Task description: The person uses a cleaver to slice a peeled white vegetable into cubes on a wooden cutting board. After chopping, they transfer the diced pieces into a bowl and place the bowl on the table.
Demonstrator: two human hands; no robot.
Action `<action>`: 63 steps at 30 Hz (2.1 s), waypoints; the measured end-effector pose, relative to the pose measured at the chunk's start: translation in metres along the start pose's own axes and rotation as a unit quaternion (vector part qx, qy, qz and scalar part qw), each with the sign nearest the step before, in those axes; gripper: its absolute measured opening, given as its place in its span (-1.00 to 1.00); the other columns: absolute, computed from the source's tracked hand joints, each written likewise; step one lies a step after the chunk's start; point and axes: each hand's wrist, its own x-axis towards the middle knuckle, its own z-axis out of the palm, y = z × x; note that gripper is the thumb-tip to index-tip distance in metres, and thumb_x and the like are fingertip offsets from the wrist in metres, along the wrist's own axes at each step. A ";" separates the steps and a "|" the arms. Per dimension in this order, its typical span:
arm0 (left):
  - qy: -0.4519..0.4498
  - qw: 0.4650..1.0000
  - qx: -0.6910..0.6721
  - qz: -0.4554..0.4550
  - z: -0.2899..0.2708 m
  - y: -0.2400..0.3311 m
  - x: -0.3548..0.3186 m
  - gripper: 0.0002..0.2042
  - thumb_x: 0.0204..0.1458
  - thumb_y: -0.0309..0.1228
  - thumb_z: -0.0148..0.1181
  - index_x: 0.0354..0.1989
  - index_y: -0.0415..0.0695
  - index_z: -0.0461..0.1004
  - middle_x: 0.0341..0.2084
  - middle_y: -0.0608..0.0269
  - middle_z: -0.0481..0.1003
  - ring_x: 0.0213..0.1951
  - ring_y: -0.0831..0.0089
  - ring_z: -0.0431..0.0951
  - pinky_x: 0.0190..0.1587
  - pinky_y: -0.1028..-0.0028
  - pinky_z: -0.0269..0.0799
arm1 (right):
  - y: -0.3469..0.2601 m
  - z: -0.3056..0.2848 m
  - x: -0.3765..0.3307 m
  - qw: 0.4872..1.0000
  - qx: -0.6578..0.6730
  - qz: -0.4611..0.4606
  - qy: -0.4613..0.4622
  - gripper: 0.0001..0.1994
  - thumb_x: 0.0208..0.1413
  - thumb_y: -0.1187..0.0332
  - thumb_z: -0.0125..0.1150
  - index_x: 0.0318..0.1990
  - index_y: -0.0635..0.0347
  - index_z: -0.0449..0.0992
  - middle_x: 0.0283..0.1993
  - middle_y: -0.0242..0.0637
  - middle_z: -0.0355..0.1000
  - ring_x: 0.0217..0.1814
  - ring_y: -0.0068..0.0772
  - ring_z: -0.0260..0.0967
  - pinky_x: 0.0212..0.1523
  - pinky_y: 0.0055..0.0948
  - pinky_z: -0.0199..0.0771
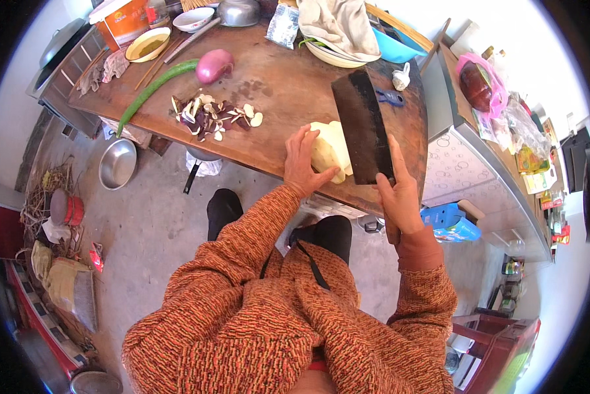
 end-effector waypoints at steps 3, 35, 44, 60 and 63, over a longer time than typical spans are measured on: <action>-0.024 1.000 0.011 0.003 -0.001 -0.001 0.003 -0.18 -0.31 -0.15 0.46 0.16 -0.14 0.18 0.17 -0.07 0.15 0.21 -0.02 0.10 0.25 0.10 0.09 | -0.003 -0.005 -0.007 1.000 0.009 0.001 0.017 -0.25 0.03 0.62 0.04 0.41 -0.04 0.01 0.04 0.13 0.41 -0.08 -0.16 0.51 -0.08 -0.35 0.45; 0.064 0.976 -0.123 -0.167 -0.046 -0.021 -0.016 -0.50 -0.33 -0.44 0.54 -0.22 -0.13 0.34 -0.33 0.27 0.43 -0.27 0.42 0.51 -0.26 0.46 0.48 | 0.005 -0.001 -0.050 0.979 0.171 0.064 0.085 -0.27 0.10 0.66 -0.07 0.44 0.00 -0.07 -0.16 -0.31 0.43 -0.63 -0.73 0.13 -0.65 -0.64 0.28; -0.058 0.961 0.164 -0.215 -0.050 0.021 0.004 -0.58 -0.11 -0.10 0.36 -0.30 -0.09 0.28 -0.42 0.13 0.41 -0.35 0.06 0.49 -0.33 0.16 0.37 | -0.002 0.026 -0.044 0.992 0.095 0.075 0.017 -0.23 0.08 0.63 -0.04 0.44 -0.09 -0.12 -0.44 -0.23 0.43 -0.63 -0.63 0.24 -0.61 -0.50 0.36; 0.018 0.987 0.060 -0.145 -0.026 0.001 -0.010 -0.68 0.10 -0.20 0.16 -0.49 -0.17 0.27 -0.52 0.11 0.24 -0.50 0.12 0.30 -0.45 0.23 0.25 | -0.023 0.046 -0.022 0.997 -0.001 -0.036 -0.068 -0.23 0.03 0.63 -0.05 0.42 0.02 -0.12 -0.45 0.28 0.36 -0.38 0.34 0.37 -0.35 -0.08 0.38; 0.023 0.986 0.075 -0.146 -0.022 0.003 -0.010 -0.68 0.11 -0.18 0.14 -0.48 -0.16 0.26 -0.51 0.12 0.23 -0.50 0.11 0.30 -0.46 0.22 0.24 | -0.026 0.041 -0.022 0.995 -0.035 -0.059 -0.078 -0.22 0.03 0.63 -0.06 0.43 0.04 -0.16 -0.47 0.29 0.35 -0.40 0.36 0.35 -0.36 0.00 0.34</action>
